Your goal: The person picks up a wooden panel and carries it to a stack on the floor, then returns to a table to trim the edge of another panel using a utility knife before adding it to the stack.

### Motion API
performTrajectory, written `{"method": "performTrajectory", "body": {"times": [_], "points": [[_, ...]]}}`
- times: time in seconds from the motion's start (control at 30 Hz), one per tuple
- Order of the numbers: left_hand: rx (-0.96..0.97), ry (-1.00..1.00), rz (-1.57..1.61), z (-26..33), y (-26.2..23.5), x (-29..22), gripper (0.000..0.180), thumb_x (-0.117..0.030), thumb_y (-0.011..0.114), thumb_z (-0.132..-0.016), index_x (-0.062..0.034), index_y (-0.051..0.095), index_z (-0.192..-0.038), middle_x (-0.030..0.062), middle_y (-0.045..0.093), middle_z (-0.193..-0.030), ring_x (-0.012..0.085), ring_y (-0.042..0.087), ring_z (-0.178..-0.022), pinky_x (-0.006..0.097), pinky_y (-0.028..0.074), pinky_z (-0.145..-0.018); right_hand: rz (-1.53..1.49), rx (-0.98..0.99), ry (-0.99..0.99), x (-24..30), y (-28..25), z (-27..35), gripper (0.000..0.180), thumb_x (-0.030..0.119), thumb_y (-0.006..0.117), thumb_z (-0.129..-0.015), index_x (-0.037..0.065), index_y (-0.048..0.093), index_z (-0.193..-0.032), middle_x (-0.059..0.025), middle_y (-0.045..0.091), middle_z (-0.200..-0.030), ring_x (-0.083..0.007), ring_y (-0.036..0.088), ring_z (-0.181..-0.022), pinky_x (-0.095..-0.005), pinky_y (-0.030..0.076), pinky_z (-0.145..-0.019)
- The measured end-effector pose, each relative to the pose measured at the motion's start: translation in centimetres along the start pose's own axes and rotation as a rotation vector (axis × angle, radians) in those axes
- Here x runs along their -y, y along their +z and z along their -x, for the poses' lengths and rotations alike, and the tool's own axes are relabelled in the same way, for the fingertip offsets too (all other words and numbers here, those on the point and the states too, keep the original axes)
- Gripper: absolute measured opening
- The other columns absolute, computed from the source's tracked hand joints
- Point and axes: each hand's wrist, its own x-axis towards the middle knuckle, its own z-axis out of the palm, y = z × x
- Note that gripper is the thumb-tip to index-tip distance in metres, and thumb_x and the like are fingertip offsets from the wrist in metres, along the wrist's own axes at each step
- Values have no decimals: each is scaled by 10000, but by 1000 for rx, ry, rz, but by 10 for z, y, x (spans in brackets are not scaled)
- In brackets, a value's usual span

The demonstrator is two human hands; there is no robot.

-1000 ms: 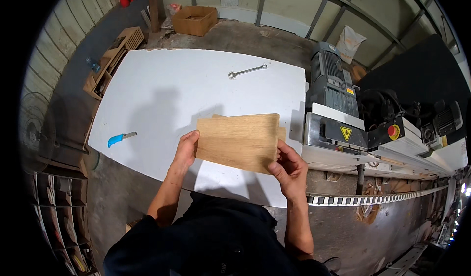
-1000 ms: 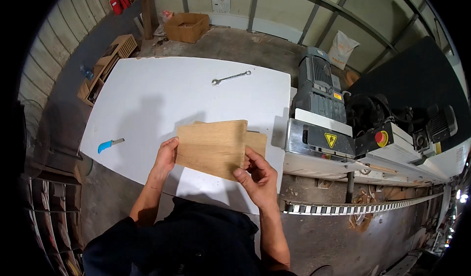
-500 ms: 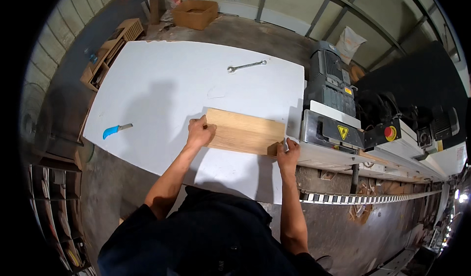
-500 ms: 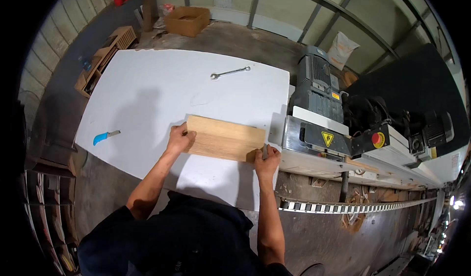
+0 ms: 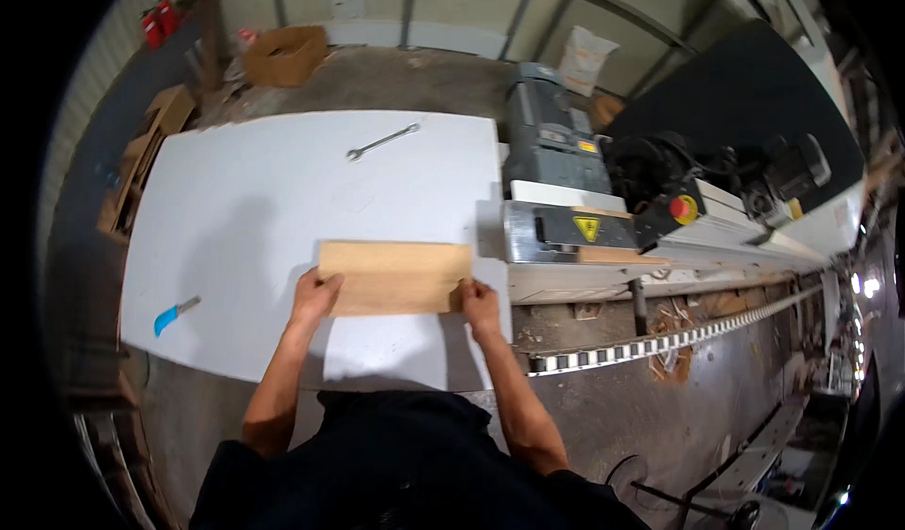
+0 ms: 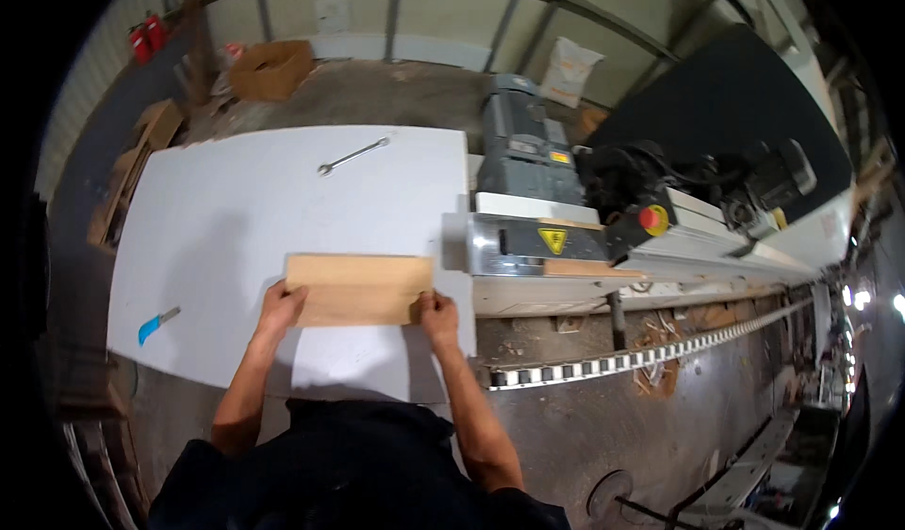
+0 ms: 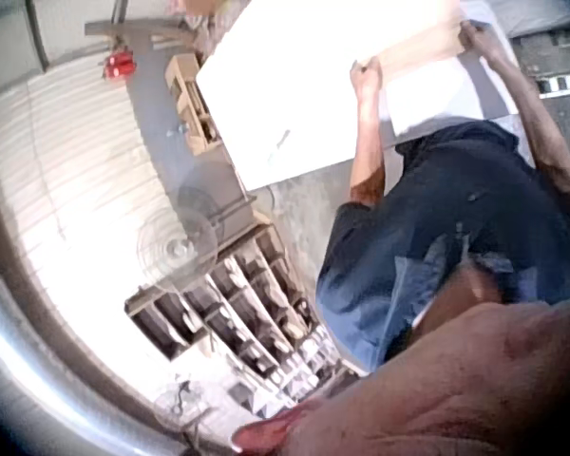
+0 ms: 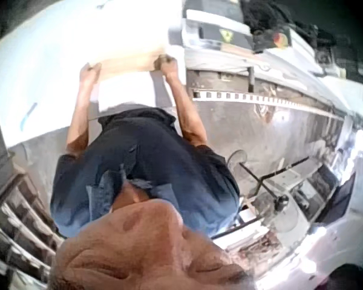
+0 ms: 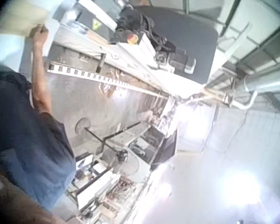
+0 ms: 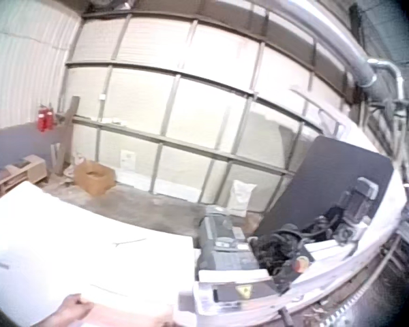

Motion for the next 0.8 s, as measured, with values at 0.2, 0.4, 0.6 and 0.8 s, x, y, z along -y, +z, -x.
{"method": "performTrajectory", "body": {"times": [0.2, 0.4, 0.6, 0.8], "points": [[-35, 3, -4, 29, -12, 8, 276, -125, 628, -857, 26, 582, -1084, 30, 603, -795, 112, 539, -662, 288, 458, -590, -375, -1, 86, 13, -4, 23, 380, 343, 646, -890, -33, 650, -942, -15, 628, -754, -102, 517, -665, -285, 450, -609], [-232, 243, -369, 21, -20, 15, 520, -136, 639, -829, 70, 464, -1274, 225, 416, -1308, 318, 464, -1151, 377, 392, -980, -849, -281, 260, 32, -44, -25, 518, 518, 690, -813, 10, 586, -805, -79, 651, -848, -148, 599, -747, -300, 502, -657], [-146, 628, -341, 42, 29, -36, 503, -35, 621, -808, 22, 482, -1288, 207, 438, -1292, 329, 455, -1180, 370, 370, -1011, -823, -311, 352, 5, -76, -59, 431, 432, 755, -777, 71, 541, -678, -82, 588, -594, -187, 560, -458, -307, 475, -413], [260, 395, -38, 43, 67, -38, 332, -52, 604, -871, 24, 565, -1193, 72, 617, -1030, 152, 565, -959, 283, 445, -877, -760, -368, 280, 37, -32, -42, 238, 242, 721, -833, 56, 585, -773, -56, 601, -613, -135, 543, -472, -276, 417, -408]]}}
